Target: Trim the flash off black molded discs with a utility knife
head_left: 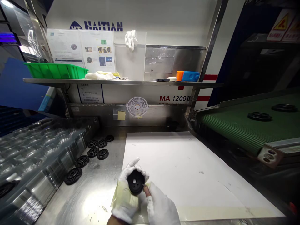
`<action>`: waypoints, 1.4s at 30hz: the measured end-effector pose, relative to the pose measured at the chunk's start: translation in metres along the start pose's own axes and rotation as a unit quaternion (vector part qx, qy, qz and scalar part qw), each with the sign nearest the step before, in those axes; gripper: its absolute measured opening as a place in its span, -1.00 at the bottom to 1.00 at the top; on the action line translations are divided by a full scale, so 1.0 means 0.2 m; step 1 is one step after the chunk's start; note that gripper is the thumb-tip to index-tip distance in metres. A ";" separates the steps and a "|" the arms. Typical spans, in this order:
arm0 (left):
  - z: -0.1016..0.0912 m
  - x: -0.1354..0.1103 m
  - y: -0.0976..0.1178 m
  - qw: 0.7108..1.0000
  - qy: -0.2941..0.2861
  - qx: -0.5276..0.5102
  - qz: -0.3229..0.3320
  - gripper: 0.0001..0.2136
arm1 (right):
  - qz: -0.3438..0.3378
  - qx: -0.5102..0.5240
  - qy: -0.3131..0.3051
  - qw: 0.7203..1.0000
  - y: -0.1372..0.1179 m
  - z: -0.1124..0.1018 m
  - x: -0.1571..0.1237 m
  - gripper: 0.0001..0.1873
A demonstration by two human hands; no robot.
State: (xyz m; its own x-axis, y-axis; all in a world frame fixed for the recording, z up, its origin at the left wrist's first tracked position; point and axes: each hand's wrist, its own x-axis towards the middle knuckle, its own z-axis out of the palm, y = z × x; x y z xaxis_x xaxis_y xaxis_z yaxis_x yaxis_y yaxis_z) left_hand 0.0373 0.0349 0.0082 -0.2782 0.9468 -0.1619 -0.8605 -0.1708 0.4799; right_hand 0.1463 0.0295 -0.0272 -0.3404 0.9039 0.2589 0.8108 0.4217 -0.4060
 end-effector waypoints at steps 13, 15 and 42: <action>0.02 -0.02 0.00 0.999 0.036 0.018 0.007 -0.68 | 0.003 -0.021 -0.004 1.000 -0.06 0.01 -0.01 -0.76; 0.01 -0.03 0.01 0.999 0.027 0.020 -0.011 -0.70 | -0.003 -0.017 0.001 1.000 -0.03 0.01 -0.01 -0.77; 0.02 -0.02 -0.01 0.999 0.045 0.002 0.011 -0.76 | 0.032 -0.033 0.009 0.999 -0.07 0.08 -0.07 -0.77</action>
State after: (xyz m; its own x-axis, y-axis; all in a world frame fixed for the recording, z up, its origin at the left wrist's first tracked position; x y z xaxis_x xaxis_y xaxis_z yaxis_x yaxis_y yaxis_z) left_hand 0.0416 0.0331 0.0106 -0.3345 0.9142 -0.2288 -0.8518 -0.1894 0.4884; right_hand 0.1319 0.0127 -0.0393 -0.2794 0.9272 0.2496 0.8605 0.3571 -0.3633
